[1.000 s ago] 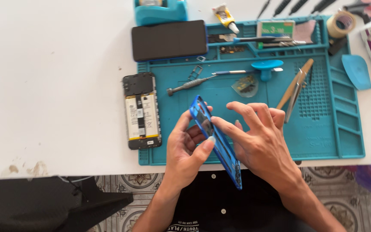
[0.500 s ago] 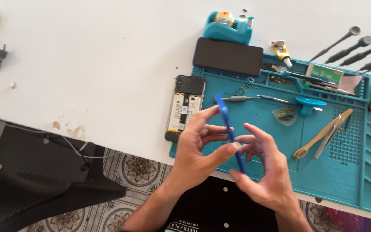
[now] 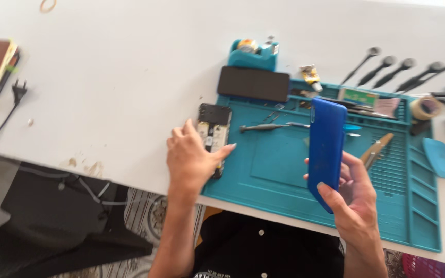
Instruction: The person repairs a blue smartphone at a repair bench. They remove the back cover and battery, press and align the frame, use tweezers and a screwdriver on small components, brush debris from the housing, snap the back cover on, and press the edges to close the phone.
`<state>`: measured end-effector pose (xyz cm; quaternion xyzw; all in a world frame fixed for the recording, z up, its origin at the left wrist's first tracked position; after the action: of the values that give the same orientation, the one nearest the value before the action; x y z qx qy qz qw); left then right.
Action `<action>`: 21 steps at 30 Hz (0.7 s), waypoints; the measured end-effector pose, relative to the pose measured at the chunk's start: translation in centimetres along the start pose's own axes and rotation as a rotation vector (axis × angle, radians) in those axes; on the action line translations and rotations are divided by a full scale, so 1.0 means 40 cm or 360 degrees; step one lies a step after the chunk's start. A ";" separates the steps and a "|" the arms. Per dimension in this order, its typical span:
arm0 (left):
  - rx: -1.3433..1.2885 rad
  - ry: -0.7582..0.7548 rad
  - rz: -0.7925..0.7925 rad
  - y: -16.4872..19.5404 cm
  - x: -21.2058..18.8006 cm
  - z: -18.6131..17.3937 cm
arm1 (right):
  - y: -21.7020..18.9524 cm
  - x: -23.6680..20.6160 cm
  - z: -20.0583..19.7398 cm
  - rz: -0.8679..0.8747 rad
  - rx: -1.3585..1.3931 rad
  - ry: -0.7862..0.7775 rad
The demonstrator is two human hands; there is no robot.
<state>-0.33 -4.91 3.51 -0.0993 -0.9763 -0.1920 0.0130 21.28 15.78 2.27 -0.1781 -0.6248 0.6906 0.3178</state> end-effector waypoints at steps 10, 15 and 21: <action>-0.1775 -0.0276 0.0080 0.032 -0.054 -0.050 | -0.036 0.006 -0.087 0.0141 0.0027 0.0037; -0.2924 -0.0562 -0.0260 0.076 -0.105 -0.021 | -0.051 0.006 -0.109 0.0139 0.0403 -0.0080; -0.2978 -0.1096 -0.0324 0.223 -0.220 0.091 | -0.036 -0.014 -0.119 0.0455 0.0948 -0.0267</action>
<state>10.09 2.87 2.90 -0.0356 -0.3868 -0.8438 -0.3703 25.05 19.00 2.85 -0.1058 -0.3885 0.8925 0.2033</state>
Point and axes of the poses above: each hand's wrist, its own x-axis towards the middle knuckle, its own z-axis out of the palm, y = z × x, the point moved 4 cm from there along x, towards the middle knuckle, and after that the axes turned 10 degrees about y, right-handed, at the moved point
